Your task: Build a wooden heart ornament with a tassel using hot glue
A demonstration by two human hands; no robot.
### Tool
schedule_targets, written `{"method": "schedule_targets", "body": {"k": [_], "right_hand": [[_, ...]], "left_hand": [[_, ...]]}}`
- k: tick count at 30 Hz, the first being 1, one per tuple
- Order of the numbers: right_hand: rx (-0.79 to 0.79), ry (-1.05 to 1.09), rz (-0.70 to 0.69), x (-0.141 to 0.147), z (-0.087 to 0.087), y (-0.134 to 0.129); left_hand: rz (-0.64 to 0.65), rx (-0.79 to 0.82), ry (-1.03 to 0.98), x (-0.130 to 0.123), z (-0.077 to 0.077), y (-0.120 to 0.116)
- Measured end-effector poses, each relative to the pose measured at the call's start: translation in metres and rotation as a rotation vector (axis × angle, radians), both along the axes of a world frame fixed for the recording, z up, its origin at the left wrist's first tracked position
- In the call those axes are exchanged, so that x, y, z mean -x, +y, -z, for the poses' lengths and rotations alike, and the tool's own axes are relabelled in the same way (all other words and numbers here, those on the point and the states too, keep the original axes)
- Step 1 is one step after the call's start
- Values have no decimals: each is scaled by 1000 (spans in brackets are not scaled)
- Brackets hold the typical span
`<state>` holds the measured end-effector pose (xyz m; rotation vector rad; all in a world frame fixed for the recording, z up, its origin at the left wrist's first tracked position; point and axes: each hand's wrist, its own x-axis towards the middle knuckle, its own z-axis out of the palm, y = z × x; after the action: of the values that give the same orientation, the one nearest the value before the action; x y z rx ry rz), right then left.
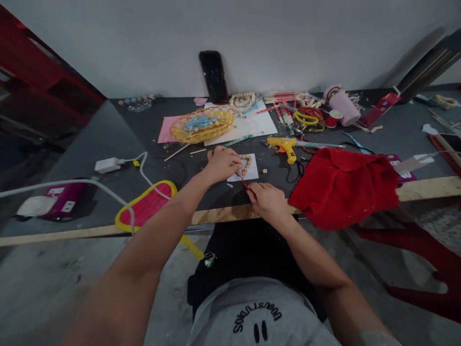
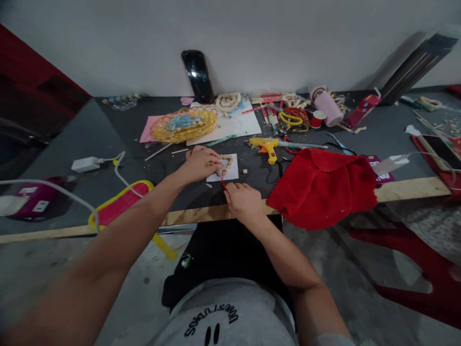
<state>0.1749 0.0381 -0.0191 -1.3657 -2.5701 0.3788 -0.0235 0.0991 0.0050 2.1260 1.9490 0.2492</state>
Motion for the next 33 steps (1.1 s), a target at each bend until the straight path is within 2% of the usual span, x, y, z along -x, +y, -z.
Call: {"method": "schedule_targets", "body": {"k": [4,10,12,14,16,20,24,28,33], "right_hand": [[-26,21,2,0,0,0],[-65,134,59,-2,7,1],[-72,208,73,-3,9,1],[-78,321,63,-5,9,2],[-102,458,29,-8,5,3],[-140,586,-97,-13,-17,9],[-90,368,-243,-6,-47,27],[-50,199,-331,14,-73,63],[-79,151,-289,52,-99,125]], "left_hand": [[-24,-44,-4,6,-9,-3],[-126,-249,-56,24,-25,-20],[-101,-265,-44,25,-25,-31],[-22,-208,-49,23,-22,-45],[3,-174,-71,19,-18,-59],[46,-123,-90,18,-12,-79],[78,-98,-109,21,-9,-85],[94,-97,-135,24,-8,-88],[81,-95,-174,38,-8,-92]]}}
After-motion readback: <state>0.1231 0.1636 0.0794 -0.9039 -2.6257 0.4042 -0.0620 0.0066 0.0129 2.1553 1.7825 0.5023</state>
